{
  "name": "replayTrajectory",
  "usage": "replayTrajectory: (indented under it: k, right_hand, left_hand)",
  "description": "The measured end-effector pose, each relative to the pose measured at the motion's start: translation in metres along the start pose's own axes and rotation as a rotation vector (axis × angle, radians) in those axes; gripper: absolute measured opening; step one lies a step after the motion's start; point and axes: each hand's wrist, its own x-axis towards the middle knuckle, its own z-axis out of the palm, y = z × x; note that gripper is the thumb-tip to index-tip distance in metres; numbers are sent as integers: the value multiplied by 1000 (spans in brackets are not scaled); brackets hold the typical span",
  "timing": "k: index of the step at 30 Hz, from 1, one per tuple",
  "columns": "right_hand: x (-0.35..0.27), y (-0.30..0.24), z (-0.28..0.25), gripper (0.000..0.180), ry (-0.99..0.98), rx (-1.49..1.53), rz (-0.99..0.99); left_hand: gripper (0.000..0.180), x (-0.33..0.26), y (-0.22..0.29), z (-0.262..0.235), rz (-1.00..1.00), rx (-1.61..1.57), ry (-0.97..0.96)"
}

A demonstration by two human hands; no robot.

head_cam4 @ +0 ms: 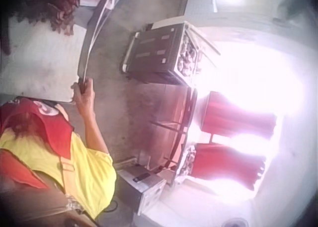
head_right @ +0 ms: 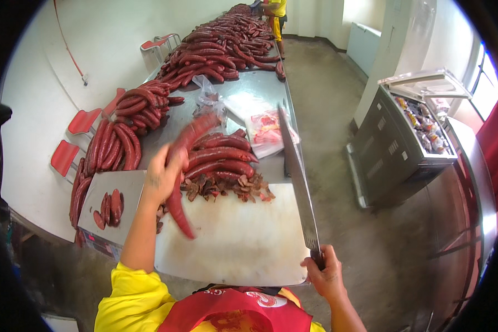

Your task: The person cuts long red sausages into smaller pieces on a white cutting board using a knife. The person places the cut pieces into clear plastic bags and sets the bags aside on a nearby freezer.

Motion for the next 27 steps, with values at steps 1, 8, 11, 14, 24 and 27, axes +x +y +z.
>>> replayTrajectory:
  k: [1,8,11,14,24,27]
  right_hand:
    - [2,0,-5,23,-20,-168,92]
    - [-4,22,-8,38,-296,-487,-189]
    - [-12,31,-11,36,-372,-749,-269]
    - [-23,35,-26,35,-339,-819,-350]
    - [-14,39,-9,32,-290,-735,-583]
    - [-4,37,21,32,-281,-708,-567]
  left_hand:
    - [49,-29,5,1,86,195,-24]
    - [60,-187,-26,39,-255,699,-234]
    - [58,-211,-36,50,-340,527,-63]
    - [52,-215,-38,55,-223,514,6]
    - [44,-206,-36,52,-249,435,24]
    - [43,-203,-35,55,-285,493,20]
